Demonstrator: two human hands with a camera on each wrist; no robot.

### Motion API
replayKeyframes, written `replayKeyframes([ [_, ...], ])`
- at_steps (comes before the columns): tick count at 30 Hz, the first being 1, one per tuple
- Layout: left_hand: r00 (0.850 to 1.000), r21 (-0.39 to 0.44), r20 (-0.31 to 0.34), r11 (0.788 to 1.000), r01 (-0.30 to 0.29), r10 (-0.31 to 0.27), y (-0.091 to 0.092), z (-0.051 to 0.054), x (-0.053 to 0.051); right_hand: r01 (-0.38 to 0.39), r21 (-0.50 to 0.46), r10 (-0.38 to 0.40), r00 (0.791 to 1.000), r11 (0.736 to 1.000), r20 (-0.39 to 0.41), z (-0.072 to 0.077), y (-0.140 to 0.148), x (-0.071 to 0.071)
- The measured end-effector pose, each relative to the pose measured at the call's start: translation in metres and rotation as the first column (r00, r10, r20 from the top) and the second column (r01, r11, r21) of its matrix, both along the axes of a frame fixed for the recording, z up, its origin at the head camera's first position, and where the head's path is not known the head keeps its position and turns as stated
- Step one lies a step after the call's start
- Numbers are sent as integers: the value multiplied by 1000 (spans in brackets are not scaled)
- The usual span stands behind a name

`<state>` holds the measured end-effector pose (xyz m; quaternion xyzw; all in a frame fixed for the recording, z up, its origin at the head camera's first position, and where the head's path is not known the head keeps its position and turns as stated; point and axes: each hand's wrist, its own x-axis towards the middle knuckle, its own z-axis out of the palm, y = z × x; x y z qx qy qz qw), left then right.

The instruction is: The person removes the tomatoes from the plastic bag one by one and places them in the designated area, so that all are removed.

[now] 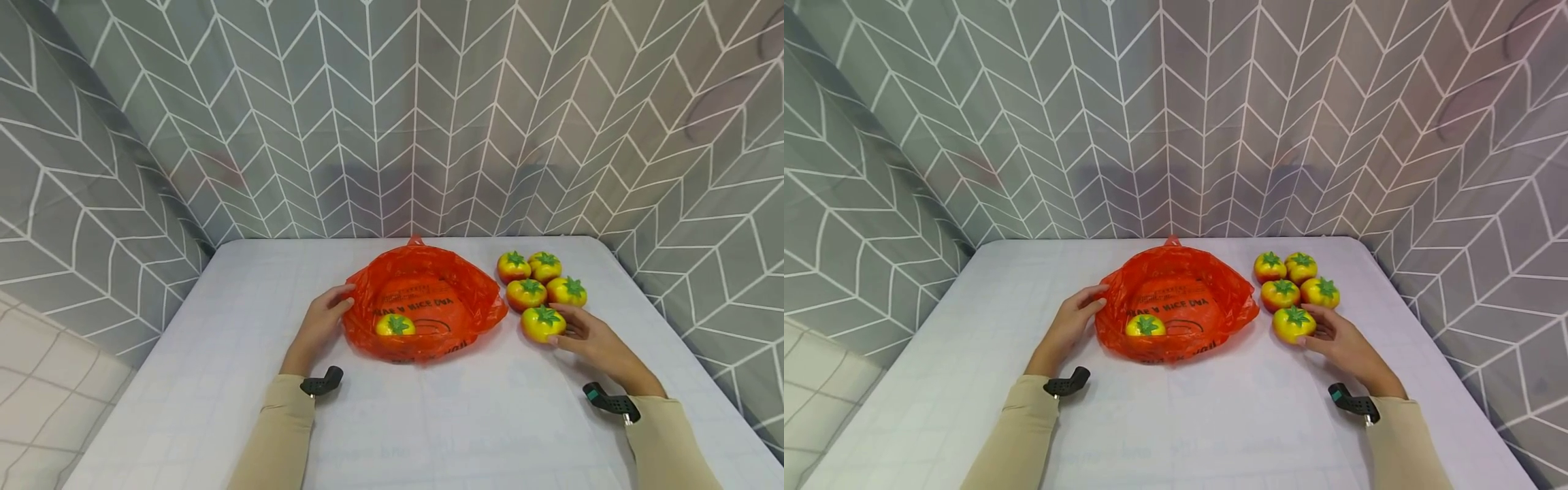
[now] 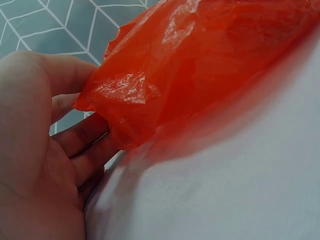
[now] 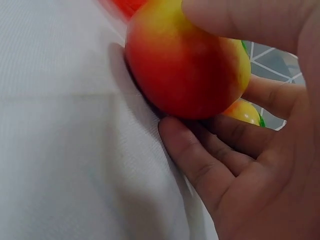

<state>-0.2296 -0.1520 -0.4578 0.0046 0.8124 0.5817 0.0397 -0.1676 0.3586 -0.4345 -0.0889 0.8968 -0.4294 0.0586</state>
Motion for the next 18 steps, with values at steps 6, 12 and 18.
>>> replayKeyframes([
  [6,1000,4,14,1000,0,0,0,-1,-2,-1,5,1,1000,1000,2,2,0,1],
  [12,1000,10,14,1000,-2,1,0,0,-1,-1,-20,1,1000,1000,18,2,-1,1],
  [18,1000,27,-13,1000,8,-8,0,0,-1,-5,-40,5,1000,999,-4,2,0,4],
])
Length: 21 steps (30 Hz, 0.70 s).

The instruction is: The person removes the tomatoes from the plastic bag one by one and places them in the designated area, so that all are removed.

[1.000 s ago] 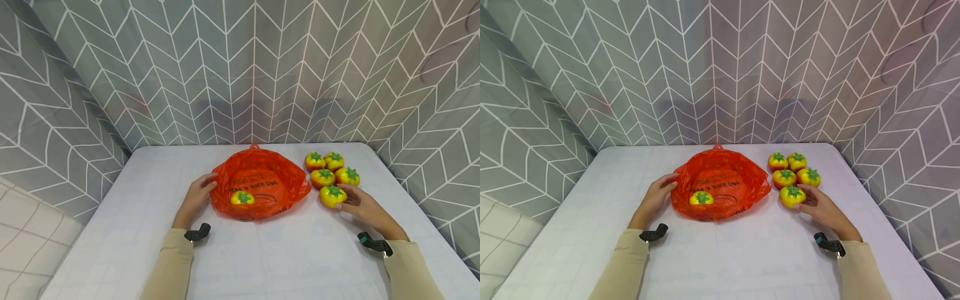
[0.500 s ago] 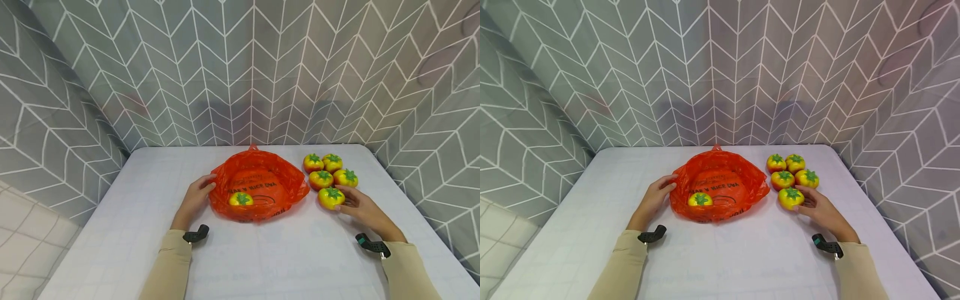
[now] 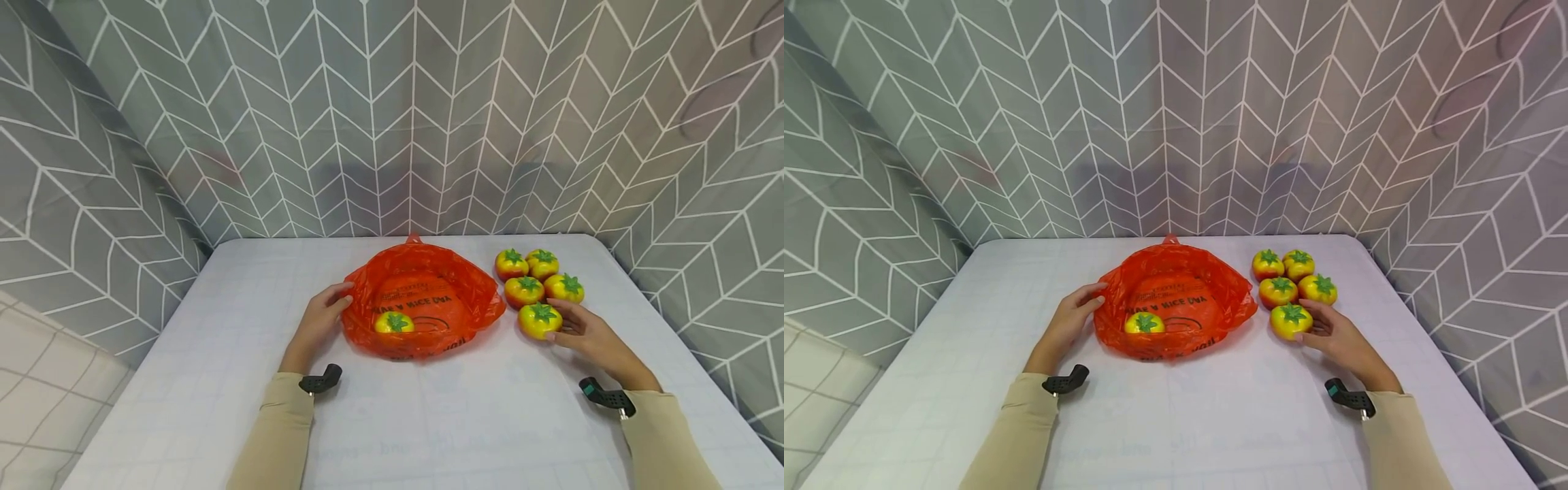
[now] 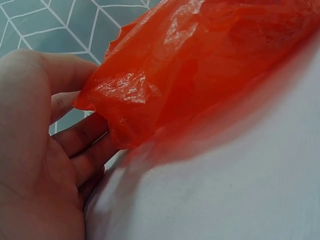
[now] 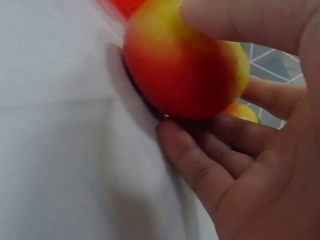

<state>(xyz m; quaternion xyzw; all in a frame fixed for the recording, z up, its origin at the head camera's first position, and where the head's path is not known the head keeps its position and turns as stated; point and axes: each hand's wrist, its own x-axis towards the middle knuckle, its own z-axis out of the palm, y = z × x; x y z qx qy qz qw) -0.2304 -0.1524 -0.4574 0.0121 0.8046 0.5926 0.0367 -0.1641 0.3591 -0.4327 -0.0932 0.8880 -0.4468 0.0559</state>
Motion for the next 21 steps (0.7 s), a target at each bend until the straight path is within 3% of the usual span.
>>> replayKeyframes([
  [8,1000,51,-20,999,11,-10,-1,-1,2,-14,0,14,1000,1000,13,8,8,4],
  [21,1000,25,-7,1000,-4,4,0,0,3,12,25,-12,1000,1000,-25,17,17,-1],
])
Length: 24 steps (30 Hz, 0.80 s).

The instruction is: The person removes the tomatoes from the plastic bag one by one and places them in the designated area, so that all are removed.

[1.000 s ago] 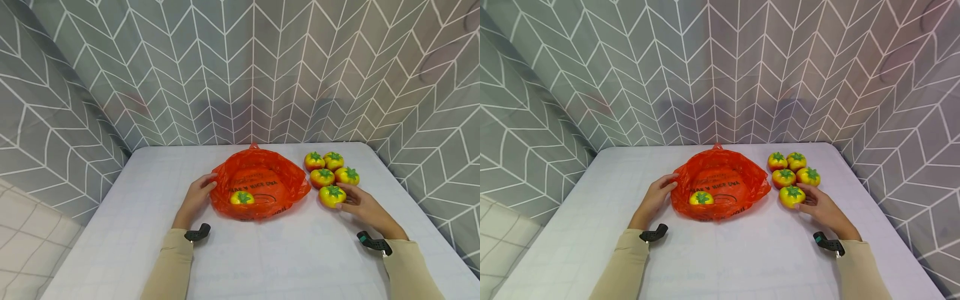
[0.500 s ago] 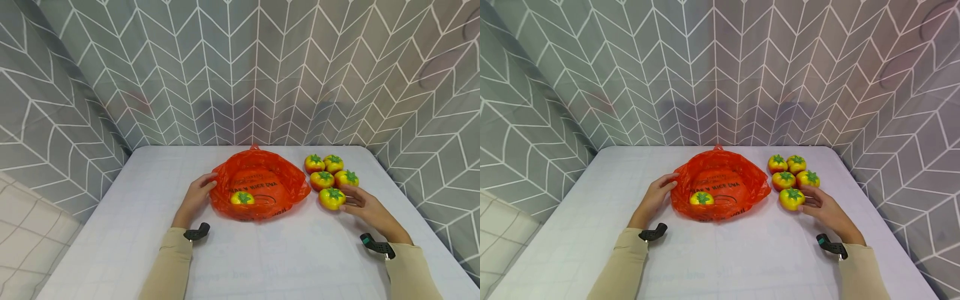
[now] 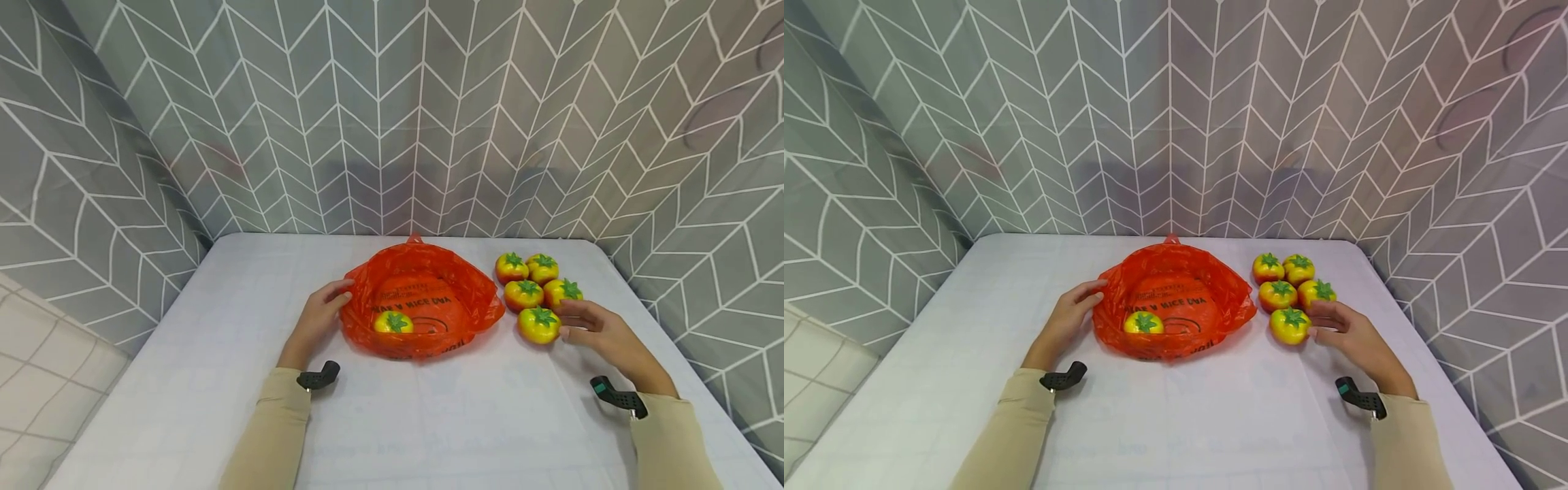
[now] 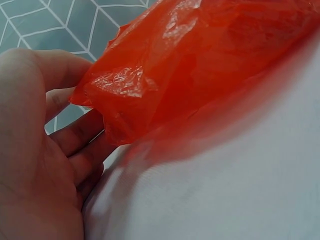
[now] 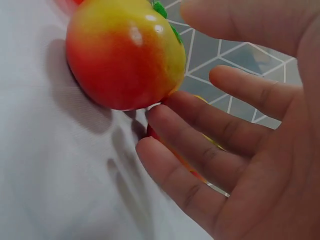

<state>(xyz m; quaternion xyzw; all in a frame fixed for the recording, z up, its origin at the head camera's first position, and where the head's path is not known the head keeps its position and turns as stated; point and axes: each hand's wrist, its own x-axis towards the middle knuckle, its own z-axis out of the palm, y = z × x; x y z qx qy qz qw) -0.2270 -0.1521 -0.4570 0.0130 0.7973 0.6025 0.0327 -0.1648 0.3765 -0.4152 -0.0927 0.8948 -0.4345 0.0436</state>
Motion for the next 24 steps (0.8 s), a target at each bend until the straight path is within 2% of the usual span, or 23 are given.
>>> replayKeyframes([
  [3,1000,3,6,1000,0,0,0,2,-2,14,6,-14,1000,1000,-13,4,-1,-3],
  [10,1000,15,-27,1000,10,-10,-1,0,-5,36,-20,-38,996,999,-77,12,-2,-9],
  [17,1000,0,-4,1000,8,-8,0,-2,-5,66,-16,-67,995,998,-73,20,-9,-12],
  [24,1000,-23,-14,1000,-5,4,0,-2,-3,11,-89,-19,995,996,-94,29,-28,-24],
])
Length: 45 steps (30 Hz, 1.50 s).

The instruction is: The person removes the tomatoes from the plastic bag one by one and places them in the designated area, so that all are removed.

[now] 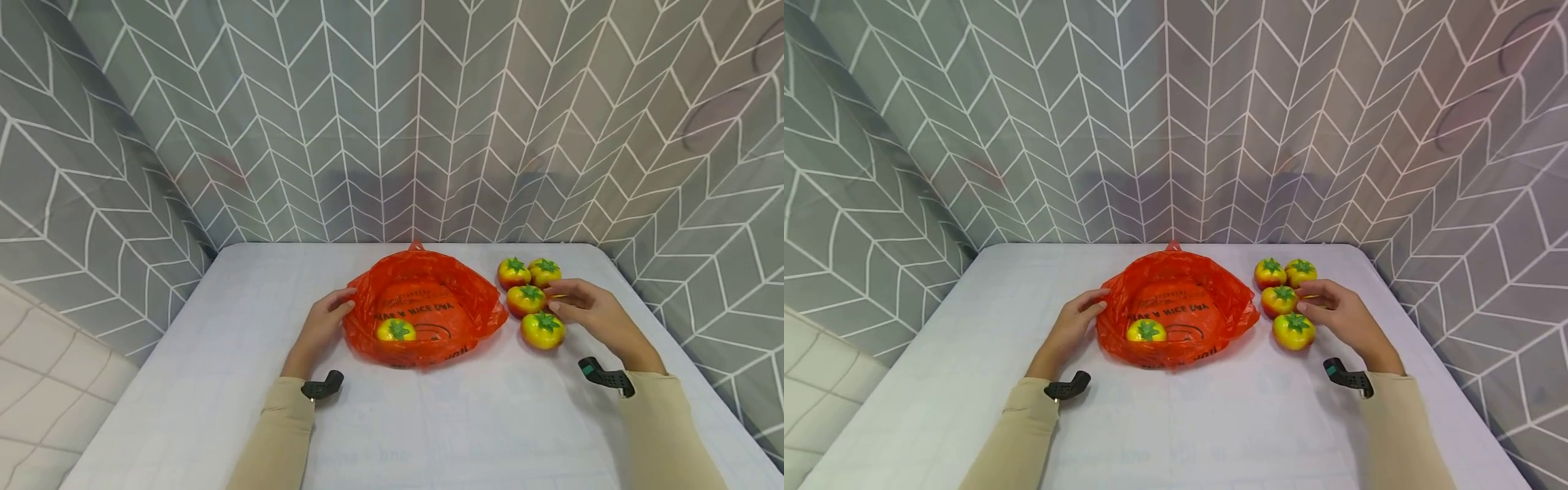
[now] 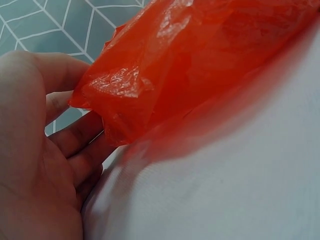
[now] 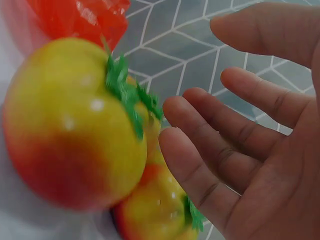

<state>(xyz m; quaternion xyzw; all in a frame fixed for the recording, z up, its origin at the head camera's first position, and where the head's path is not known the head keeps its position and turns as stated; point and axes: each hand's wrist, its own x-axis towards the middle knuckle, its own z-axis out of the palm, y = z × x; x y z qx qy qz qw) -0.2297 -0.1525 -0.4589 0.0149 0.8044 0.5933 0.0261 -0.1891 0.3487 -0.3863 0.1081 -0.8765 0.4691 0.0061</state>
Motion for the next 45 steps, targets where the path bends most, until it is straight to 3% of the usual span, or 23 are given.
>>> replayKeyframes([
  [5,1000,12,1,1000,6,-6,2,-4,1,-28,-42,29,999,999,16,4,-7,-5],
  [11,1000,5,8,1000,4,-4,3,-5,2,-34,-22,34,999,999,27,8,-20,-10],
  [24,1000,15,2,1000,-7,7,1,-3,4,-150,-52,150,989,987,0,16,-47,-37],
  [34,1000,27,13,1000,-10,10,1,-1,3,-230,-94,231,973,969,-8,25,-58,-48],
  [40,1000,31,8,999,-16,16,2,1,2,-238,-171,250,967,956,49,26,-68,-59],
  [45,1000,30,7,999,-13,12,2,1,2,-311,-196,328,943,930,57,27,-78,-66],
])
